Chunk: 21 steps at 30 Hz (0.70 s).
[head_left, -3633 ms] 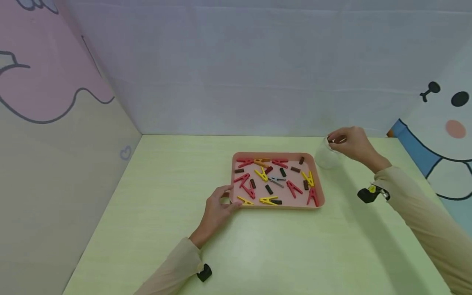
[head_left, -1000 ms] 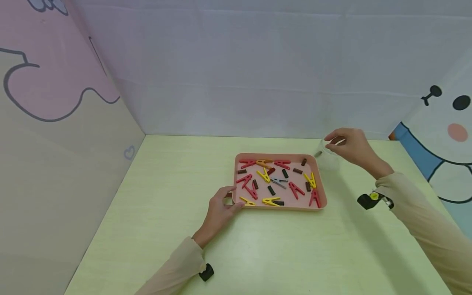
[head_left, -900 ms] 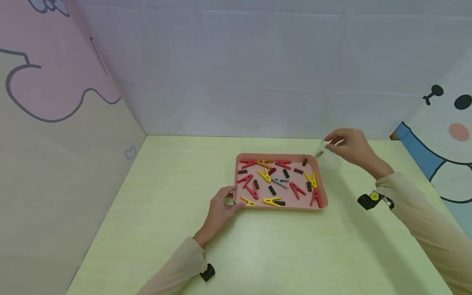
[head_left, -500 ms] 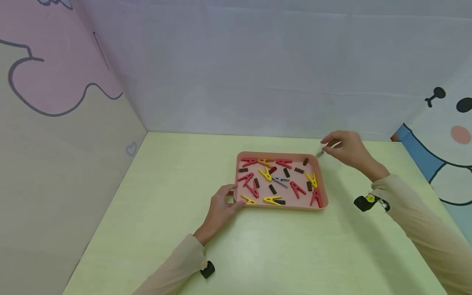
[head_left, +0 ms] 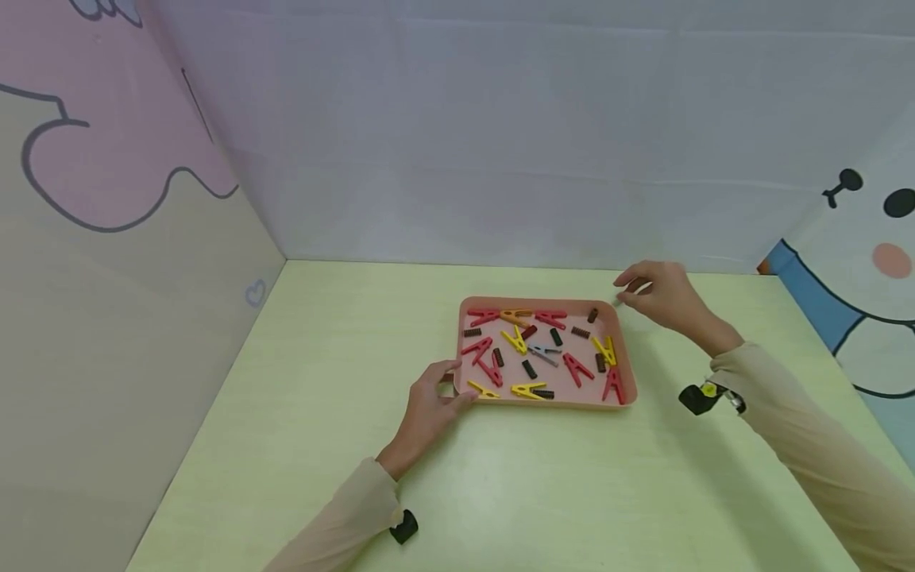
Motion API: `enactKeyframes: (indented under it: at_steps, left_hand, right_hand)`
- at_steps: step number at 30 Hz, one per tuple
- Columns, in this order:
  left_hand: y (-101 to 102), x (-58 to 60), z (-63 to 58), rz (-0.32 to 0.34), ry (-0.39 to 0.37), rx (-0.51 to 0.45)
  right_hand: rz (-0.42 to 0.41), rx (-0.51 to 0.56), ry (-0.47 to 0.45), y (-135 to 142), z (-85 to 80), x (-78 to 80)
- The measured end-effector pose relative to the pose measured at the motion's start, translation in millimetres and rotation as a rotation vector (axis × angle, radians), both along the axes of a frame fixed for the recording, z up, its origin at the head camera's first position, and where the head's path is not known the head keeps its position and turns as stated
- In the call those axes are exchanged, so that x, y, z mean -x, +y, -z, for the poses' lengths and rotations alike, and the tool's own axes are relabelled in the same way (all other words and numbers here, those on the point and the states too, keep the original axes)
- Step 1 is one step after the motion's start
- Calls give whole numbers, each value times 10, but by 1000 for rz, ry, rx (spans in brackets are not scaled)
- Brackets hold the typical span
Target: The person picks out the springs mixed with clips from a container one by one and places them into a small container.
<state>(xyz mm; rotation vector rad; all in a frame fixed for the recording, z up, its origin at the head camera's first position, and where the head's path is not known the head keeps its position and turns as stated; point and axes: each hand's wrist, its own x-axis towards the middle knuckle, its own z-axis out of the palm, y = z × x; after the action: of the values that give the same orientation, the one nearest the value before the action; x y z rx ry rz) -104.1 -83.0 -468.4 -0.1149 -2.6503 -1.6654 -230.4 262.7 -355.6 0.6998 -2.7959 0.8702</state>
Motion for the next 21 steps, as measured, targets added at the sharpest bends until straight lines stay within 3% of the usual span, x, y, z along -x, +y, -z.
enactKeyframes:
  at_steps: [21]
  left_hand:
    - [4, -9, -5, 1, 9, 21]
  right_hand:
    - [-7, -22, -71, -90, 202, 80]
